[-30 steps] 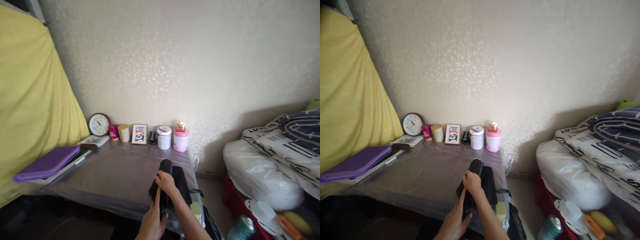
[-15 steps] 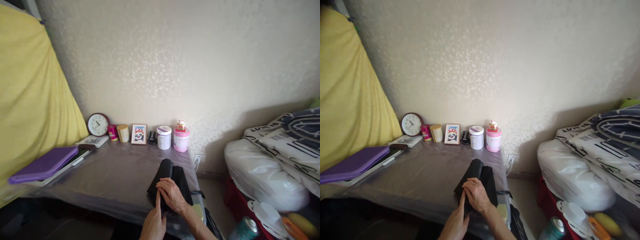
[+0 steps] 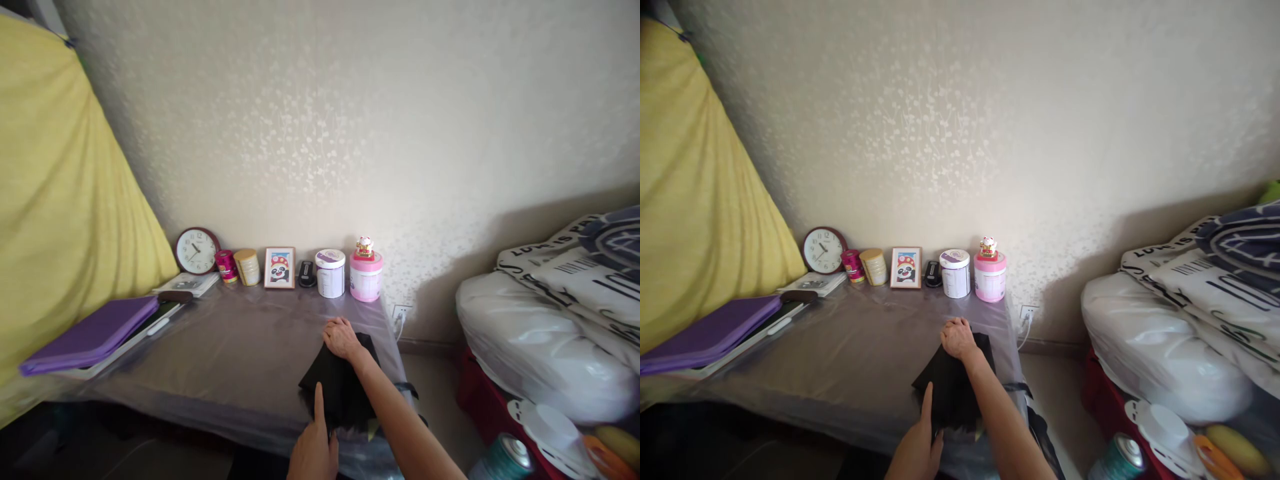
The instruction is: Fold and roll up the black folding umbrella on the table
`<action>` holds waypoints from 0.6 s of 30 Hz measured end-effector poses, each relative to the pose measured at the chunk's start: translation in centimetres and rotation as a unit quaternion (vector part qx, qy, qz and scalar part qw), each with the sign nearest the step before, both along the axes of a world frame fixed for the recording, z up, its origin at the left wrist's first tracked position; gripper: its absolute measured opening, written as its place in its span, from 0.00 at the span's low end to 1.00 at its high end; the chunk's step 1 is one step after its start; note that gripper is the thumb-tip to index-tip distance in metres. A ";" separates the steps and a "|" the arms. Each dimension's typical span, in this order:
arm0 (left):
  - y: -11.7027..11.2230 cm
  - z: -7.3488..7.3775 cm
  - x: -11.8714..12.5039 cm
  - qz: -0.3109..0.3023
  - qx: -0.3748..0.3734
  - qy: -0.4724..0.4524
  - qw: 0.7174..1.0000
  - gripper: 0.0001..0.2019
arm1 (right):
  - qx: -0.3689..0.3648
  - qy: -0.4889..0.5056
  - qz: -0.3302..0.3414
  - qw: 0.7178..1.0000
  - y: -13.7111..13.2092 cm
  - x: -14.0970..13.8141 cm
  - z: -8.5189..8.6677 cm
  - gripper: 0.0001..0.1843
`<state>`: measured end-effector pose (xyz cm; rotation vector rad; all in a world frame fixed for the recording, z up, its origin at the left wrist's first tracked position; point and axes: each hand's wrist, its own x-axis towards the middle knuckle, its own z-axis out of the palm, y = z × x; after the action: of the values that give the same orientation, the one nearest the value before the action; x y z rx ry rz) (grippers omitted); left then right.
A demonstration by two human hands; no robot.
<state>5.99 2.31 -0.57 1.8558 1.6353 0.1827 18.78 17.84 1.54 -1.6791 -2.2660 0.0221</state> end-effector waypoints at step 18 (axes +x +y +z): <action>-0.4 0.6 0.6 0.001 -0.003 0.063 0.998 0.33 | -0.095 0.005 -0.180 0.979 2.7 -0.4 1.5 0.16</action>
<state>6.62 1.90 0.06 1.8943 1.7204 0.0622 18.36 20.50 3.08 -2.1610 -1.9713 0.1688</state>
